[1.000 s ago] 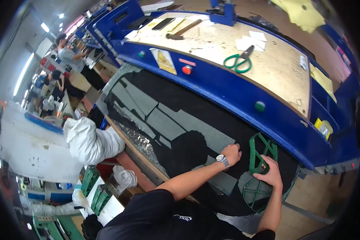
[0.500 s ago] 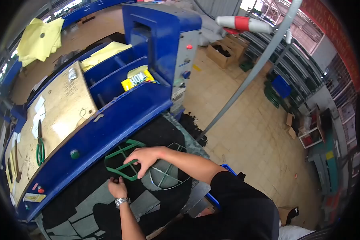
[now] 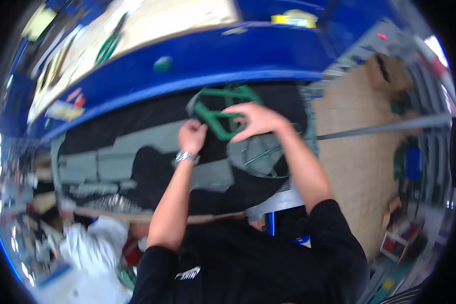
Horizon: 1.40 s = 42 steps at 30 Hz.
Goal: Cutting shoe components from material using metal templates and a hydraulic press machine.
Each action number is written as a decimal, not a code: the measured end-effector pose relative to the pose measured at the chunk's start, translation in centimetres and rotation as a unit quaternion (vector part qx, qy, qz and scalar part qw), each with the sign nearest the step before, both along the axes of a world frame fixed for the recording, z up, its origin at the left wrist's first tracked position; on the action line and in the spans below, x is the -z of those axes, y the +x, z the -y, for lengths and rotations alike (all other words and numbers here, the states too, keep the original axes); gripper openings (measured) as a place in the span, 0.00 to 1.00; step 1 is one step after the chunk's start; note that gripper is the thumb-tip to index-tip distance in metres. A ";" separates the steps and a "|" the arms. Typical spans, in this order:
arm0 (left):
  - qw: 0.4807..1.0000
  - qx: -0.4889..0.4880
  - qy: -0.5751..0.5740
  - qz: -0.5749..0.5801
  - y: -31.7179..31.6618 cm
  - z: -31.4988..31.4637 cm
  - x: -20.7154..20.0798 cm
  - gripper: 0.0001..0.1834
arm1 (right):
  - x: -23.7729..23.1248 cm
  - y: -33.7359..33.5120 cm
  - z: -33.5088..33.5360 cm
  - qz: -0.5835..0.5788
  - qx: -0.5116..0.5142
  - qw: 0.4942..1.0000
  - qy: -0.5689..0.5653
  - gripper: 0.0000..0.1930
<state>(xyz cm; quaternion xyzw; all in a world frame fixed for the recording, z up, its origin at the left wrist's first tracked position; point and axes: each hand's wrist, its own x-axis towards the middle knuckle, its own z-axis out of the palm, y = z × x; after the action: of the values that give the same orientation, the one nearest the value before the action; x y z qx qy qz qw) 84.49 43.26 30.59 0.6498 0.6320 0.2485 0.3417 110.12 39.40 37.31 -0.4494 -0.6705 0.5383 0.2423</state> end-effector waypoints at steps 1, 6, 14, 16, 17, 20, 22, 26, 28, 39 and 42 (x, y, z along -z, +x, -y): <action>0.999 0.015 0.016 0.042 -1.1 -0.1 0.8 0.13 | 0.2 -0.1 0.0 -0.003 0.015 1.000 0.015 0.43; 0.882 -0.123 -0.249 0.381 -9.0 2.7 -2.8 0.18 | 1.1 -1.1 -0.2 0.077 0.057 0.990 0.099 0.44; 0.849 -0.208 -0.198 0.444 -23.8 10.4 -3.9 0.14 | -0.3 -10.3 1.2 0.415 0.137 0.866 0.245 0.34; 0.874 -0.229 -0.134 0.407 -26.2 11.9 -1.6 0.12 | -0.8 -13.8 0.7 0.348 0.159 0.881 0.277 0.32; 0.872 -0.233 -0.135 0.409 -26.7 12.1 -1.3 0.12 | -1.1 -15.4 0.7 0.287 0.191 0.889 0.301 0.30; 0.820 -0.292 -0.103 0.482 -28.1 12.8 0.5 0.08 | 0.6 -21.3 -0.2 0.184 0.126 0.959 0.174 0.24; 0.820 -0.284 -0.203 0.454 -27.8 12.6 -0.6 0.10 | 3.4 -24.7 -0.8 0.189 0.109 0.965 0.145 0.23; 0.814 -0.206 -0.315 0.442 -27.9 13.1 -1.8 0.15 | 5.0 -29.3 -2.4 0.229 0.160 0.943 0.182 0.23; 0.813 -0.173 -0.325 0.450 -27.5 13.2 -1.5 0.15 | 5.3 -30.6 -3.4 0.220 0.164 0.943 0.188 0.21; 0.861 -0.089 -0.366 0.342 -27.2 12.4 1.3 0.12 | 5.8 -32.1 -5.7 0.255 0.129 0.954 0.091 0.19; 0.837 -0.144 -0.335 0.408 -27.4 13.3 2.0 0.14 | 4.9 -32.4 -5.4 0.207 0.170 0.962 0.056 0.19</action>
<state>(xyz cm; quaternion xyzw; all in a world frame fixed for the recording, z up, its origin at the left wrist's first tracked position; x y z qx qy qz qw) 57.06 29.99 28.56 0.2365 0.5663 0.3109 0.7258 77.76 44.76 32.46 -0.6439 -0.6490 0.3460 0.2111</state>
